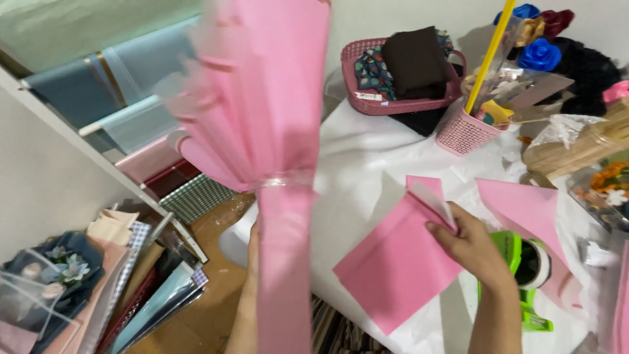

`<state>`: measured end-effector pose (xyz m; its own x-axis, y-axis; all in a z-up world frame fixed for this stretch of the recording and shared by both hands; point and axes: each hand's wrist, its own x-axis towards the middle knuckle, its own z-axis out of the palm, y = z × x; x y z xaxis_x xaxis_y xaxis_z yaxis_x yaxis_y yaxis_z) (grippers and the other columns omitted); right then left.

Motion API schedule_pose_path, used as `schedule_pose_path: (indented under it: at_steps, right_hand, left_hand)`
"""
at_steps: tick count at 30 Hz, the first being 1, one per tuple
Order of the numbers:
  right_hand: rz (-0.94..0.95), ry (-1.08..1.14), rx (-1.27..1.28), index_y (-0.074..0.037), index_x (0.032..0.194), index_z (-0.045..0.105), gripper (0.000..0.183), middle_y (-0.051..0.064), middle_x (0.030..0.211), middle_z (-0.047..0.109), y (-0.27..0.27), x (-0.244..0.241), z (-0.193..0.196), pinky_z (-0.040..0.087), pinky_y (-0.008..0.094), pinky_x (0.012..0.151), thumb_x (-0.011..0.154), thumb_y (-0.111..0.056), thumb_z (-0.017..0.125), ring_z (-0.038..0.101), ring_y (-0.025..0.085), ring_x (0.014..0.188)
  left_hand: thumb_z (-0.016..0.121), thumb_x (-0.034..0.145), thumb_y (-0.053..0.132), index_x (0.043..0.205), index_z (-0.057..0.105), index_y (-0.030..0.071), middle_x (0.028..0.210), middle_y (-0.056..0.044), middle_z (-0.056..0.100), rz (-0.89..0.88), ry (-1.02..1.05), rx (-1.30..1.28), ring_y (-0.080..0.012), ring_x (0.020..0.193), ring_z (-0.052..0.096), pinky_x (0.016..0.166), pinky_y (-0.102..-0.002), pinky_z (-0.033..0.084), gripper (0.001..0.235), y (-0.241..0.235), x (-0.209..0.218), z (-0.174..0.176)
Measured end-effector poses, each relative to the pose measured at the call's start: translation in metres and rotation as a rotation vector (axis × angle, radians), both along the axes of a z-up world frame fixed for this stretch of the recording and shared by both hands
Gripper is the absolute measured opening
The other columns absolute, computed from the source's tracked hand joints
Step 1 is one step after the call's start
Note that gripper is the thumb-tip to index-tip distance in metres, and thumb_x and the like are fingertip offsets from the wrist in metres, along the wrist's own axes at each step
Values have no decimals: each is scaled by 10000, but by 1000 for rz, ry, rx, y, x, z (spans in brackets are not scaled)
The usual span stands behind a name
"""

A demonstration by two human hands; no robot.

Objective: The person cuts a sheet of pink wrapping paper with a utility knife, folds it, and attaches it to a bouquet using tape. They repeat this process to add multiple layers of paper around the bouquet, securing each piece with tape.

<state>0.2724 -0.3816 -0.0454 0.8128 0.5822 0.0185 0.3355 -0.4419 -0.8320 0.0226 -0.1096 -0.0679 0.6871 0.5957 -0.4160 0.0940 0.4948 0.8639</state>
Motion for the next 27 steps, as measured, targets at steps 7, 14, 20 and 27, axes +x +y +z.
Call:
schedule_pose_path:
  at_steps: [7, 14, 20, 27]
  right_hand:
    - [-711, -175, 299, -107, 1319, 640, 328, 19, 1131, 660, -87, -71, 73, 498, 295, 880, 1000, -152, 703, 600, 144, 1011]
    - [-915, -105, 844, -177, 1294, 641, 362, -66, 1177, 716, -90, -119, 51, 632, 190, 962, 940, -171, 714, 711, 50, 1064]
    - [-1000, 33, 968, -162, 1231, 601, 338, -21, 1185, 703, -53, -133, 3, 617, 252, 920, 913, -163, 715, 691, 99, 1033]
    - [-941, 257, 1016, -90, 1323, 581, 385, 46, 1245, 678, -13, -160, -19, 548, 290, 945, 946, -145, 634, 640, 132, 1080]
  left_hand:
    - [494, 866, 511, 1474, 528, 113, 1466, -78, 622, -172, -51, -58, -195, 1366, 555, 1168, -364, 420, 727, -18, 57, 36]
    - [488, 962, 521, 1628, -44, 154, 1720, -130, -81, -242, 1, 599, -340, 1585, -43, 1246, -529, 21, 928, -45, 79, -35]
    - [454, 956, 650, 1596, 258, 75, 1660, -93, 283, -531, -534, 335, -214, 1533, 234, 1247, -438, 185, 883, -75, 21, 43]
    - [599, 948, 286, 1405, 591, 71, 1329, -70, 657, -433, -280, -112, -194, 1248, 620, 971, -369, 634, 504, -111, 10, 4]
